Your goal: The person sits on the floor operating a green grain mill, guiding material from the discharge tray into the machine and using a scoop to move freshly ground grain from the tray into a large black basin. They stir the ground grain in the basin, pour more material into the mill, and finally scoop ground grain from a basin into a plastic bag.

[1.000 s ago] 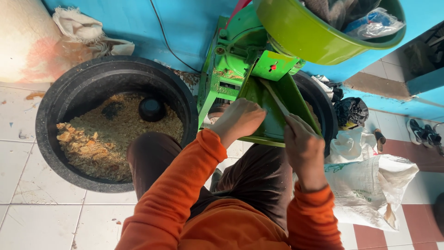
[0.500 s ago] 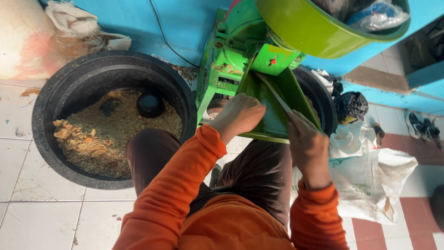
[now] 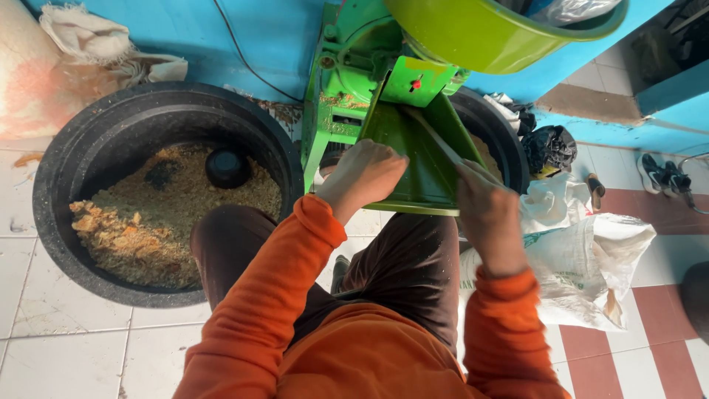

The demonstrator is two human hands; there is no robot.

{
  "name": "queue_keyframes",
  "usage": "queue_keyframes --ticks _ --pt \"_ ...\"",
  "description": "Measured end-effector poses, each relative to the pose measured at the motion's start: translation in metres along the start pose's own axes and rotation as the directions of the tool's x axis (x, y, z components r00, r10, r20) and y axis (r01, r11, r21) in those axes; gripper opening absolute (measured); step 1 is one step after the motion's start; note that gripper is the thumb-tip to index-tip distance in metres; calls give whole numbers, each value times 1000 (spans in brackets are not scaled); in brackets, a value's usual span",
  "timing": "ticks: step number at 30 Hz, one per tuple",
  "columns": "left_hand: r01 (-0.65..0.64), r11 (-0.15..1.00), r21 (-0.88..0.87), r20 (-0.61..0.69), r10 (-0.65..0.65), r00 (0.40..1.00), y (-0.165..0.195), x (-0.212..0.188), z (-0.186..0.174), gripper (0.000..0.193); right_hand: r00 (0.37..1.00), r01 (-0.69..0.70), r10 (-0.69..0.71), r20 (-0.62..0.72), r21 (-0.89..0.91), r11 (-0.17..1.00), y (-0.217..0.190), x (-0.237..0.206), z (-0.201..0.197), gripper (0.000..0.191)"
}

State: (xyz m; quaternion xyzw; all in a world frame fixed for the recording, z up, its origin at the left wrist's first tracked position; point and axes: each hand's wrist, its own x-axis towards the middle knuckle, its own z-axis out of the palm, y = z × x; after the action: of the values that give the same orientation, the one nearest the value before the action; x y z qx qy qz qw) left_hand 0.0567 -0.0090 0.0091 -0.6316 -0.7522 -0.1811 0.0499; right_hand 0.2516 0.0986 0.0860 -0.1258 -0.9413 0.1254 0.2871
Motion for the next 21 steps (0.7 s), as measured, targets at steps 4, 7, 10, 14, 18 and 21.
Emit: queue_keyframes --ticks 4,7,10,14,18,21 --pt "29 997 -66 -17 -30 999 1 -2 -5 9 999 32 -31 -11 50 998 11 14 20 25" --pt "33 998 -50 27 -31 999 0 -1 -8 8 1000 28 -28 -1 37 999 8 -5 0 25" --pt "33 999 -38 33 -32 999 0 -2 -8 8 998 -35 33 44 40 999 2 -20 -13 26" --pt "59 997 -52 29 -58 998 0 -5 -9 10 998 42 -45 53 55 998 4 1 10 27" --pt "71 996 -62 13 -70 997 1 -5 -12 11 999 40 -40 15 -5 999 10 20 26 26" --pt "71 995 -74 1 -71 997 1 -5 -15 9 1000 -19 19 -16 -13 1000 3 7 6 24"
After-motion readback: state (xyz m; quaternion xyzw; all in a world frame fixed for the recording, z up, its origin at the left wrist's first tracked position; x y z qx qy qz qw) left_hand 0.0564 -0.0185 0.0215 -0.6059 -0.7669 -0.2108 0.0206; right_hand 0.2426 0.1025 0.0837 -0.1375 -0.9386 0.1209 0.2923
